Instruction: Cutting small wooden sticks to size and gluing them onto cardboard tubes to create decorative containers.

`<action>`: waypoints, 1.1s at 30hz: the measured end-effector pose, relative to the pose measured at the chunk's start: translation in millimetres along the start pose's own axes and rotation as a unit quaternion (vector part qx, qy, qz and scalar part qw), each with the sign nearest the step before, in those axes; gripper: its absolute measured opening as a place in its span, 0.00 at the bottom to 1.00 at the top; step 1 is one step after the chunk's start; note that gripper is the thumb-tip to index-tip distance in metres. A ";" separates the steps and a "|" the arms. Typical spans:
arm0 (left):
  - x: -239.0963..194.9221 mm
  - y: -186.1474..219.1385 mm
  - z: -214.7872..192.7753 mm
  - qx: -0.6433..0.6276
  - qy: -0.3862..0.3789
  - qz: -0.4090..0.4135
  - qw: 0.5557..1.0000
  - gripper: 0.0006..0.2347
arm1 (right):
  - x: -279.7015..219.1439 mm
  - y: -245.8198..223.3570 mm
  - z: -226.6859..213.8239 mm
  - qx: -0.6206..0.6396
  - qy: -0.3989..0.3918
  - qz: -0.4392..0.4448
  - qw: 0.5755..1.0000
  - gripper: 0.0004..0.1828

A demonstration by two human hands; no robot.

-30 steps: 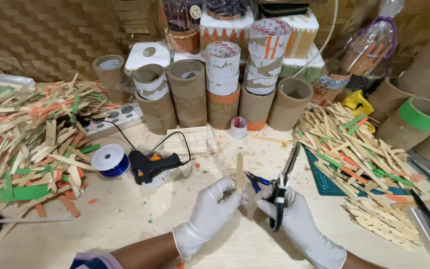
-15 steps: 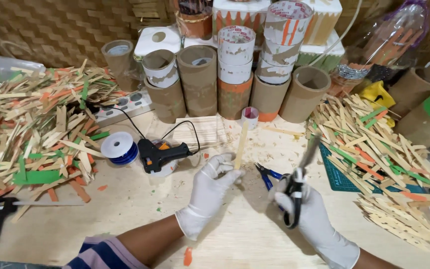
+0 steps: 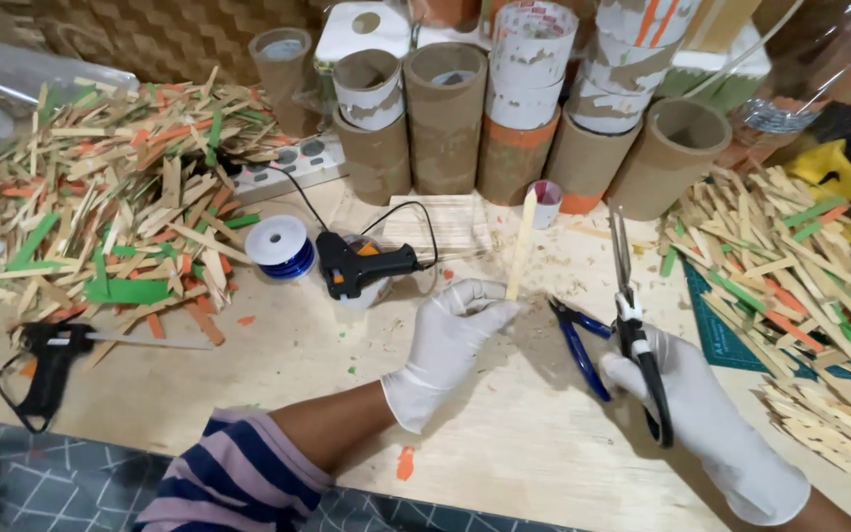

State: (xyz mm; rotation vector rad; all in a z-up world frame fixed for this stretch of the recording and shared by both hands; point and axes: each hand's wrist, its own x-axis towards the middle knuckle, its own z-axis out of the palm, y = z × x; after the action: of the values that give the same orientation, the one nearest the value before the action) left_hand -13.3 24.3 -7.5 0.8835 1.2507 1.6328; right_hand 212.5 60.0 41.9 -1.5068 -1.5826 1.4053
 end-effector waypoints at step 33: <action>14.5 38.9 55.3 -0.008 -0.048 0.049 0.998 0.07 | 25.8 9.0 -51.4 -0.036 -0.149 -0.157 0.976 0.29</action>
State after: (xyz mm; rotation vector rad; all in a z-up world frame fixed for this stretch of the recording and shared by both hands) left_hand 23.0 52.7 44.0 1.0143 1.1435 1.6540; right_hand 256.1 98.6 42.9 -1.0565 -1.9705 1.4487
